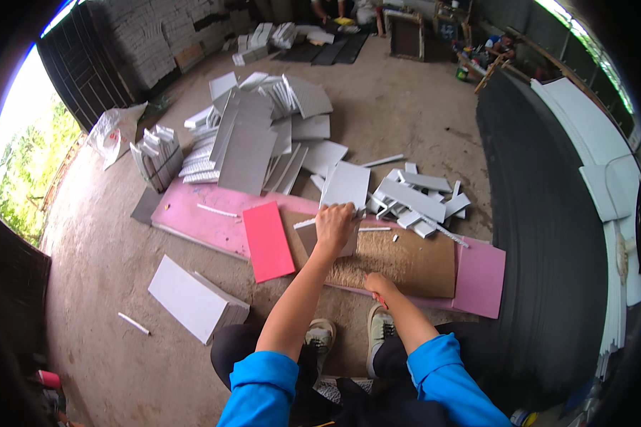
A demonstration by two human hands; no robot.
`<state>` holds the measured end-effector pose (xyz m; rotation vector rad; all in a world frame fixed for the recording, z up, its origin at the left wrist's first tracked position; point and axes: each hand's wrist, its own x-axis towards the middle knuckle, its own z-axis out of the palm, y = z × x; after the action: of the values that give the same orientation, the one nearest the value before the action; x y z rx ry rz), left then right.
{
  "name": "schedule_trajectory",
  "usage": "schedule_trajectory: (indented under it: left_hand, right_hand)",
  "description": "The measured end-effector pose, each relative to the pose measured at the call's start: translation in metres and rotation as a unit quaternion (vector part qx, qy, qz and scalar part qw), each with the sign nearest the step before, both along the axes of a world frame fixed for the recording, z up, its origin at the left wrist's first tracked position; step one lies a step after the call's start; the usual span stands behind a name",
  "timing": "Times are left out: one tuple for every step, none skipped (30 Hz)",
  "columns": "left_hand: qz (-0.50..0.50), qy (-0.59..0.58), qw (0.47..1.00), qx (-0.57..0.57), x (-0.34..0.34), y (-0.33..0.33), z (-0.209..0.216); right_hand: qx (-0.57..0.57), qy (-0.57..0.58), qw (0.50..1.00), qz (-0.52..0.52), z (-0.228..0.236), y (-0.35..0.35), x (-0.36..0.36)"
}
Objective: The person sits on the floor and repeatedly cuts white paper sheets using a red utility knife against a pink template. They align each sheet, cut along the edge, and place the trimmed pieces into a growing stack.
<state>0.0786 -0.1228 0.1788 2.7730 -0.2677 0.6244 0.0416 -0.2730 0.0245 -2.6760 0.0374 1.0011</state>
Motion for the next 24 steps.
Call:
schedule_trajectory:
  left_hand:
    - [0.009, 0.011, 1.0, 0.001, -0.004, 0.005, 0.004]
    - [0.017, 0.022, 1.0, -0.001, -0.007, 0.009, 0.01]
    - [0.011, 0.02, 0.999, -0.038, -0.007, 0.014, 0.013]
    - [0.002, 0.021, 0.997, -0.075, -0.007, 0.018, 0.021]
    - [-0.002, 0.014, 0.99, -0.142, -0.012, 0.017, 0.031]
    - [-0.002, 0.014, 0.979, -0.205, -0.016, 0.02, 0.042]
    - [-0.02, 0.001, 0.962, -0.272, -0.016, 0.033, 0.047]
    - [-0.026, -0.023, 0.953, -0.301, -0.014, 0.048, 0.051]
    - [-0.03, -0.016, 0.95, -0.31, -0.018, 0.051, 0.057]
    - [-0.035, -0.011, 0.948, -0.317, -0.022, 0.053, 0.064]
    - [-0.054, -0.002, 0.93, -0.364, -0.023, 0.055, 0.063]
    - [-0.074, 0.003, 0.911, -0.406, -0.025, 0.057, 0.065]
    - [-0.097, 0.01, 0.891, -0.444, -0.023, 0.062, 0.066]
    - [-0.089, 0.02, 0.894, -0.438, -0.022, 0.067, 0.066]
    - [-0.083, 0.033, 0.897, -0.432, -0.02, 0.074, 0.06]
    - [-0.078, 0.051, 0.898, -0.431, -0.021, 0.071, 0.058]
    - [-0.086, 0.08, 0.881, -0.459, -0.023, 0.069, 0.056]
    - [-0.097, 0.09, 0.866, -0.483, -0.022, 0.07, 0.052]
    - [-0.107, 0.1, 0.85, -0.506, -0.021, 0.071, 0.048]
    - [-0.115, 0.11, 0.834, -0.528, -0.02, 0.073, 0.043]
    - [-0.101, 0.122, 0.838, -0.522, -0.021, 0.073, 0.04]
    - [-0.107, 0.124, 0.836, -0.524, -0.02, 0.073, 0.038]
    - [-0.112, 0.126, 0.834, -0.526, -0.016, 0.074, 0.038]
    - [-0.11, 0.135, 0.831, -0.528, -0.018, 0.074, 0.037]
  right_hand:
    - [0.018, 0.026, 0.999, 0.015, 0.018, -0.012, 0.012]
    - [0.033, 0.051, 0.998, 0.03, 0.037, -0.03, 0.024]
    - [0.052, -0.049, 0.997, 0.014, 0.056, -0.048, 0.037]
    - [0.069, -0.149, 0.986, -0.001, 0.078, -0.069, 0.053]
    - [0.085, -0.243, 0.966, -0.016, 0.097, -0.089, 0.066]
    - [0.14, -0.261, 0.954, -0.038, 0.122, -0.103, 0.074]
    - [0.175, -0.34, 0.924, -0.017, 0.146, -0.102, 0.075]
    - [0.184, -0.302, 0.935, 0.015, 0.172, -0.097, 0.076]
    - [0.221, -0.253, 0.941, 0.027, 0.184, -0.101, 0.072]
    - [0.258, -0.204, 0.944, 0.04, 0.192, -0.103, 0.069]
    - [0.27, -0.242, 0.929, 0.075, 0.188, -0.105, 0.063]
    - [0.284, -0.284, 0.909, 0.11, 0.184, -0.107, 0.058]
    - [0.275, -0.269, 0.919, 0.088, 0.189, -0.104, 0.05]
    - [0.245, -0.321, 0.908, 0.107, 0.189, -0.099, 0.046]
    - [0.25, -0.32, 0.909, 0.094, 0.189, -0.098, 0.044]
    - [0.251, -0.314, 0.913, 0.078, 0.186, -0.105, 0.042]
    - [0.265, -0.315, 0.91, 0.053, 0.182, -0.11, 0.043]
    - [0.281, -0.315, 0.906, 0.034, 0.181, -0.112, 0.047]
    - [0.297, -0.315, 0.901, 0.016, 0.178, -0.116, 0.05]
    - [0.309, -0.304, 0.901, 0.002, 0.177, -0.12, 0.054]
    - [0.323, -0.285, 0.902, -0.013, 0.171, -0.123, 0.056]
    - [0.338, -0.265, 0.903, -0.027, 0.168, -0.123, 0.059]
    - [0.337, -0.286, 0.897, -0.019, 0.162, -0.124, 0.068]
    - [0.334, -0.296, 0.894, -0.036, 0.154, -0.124, 0.07]
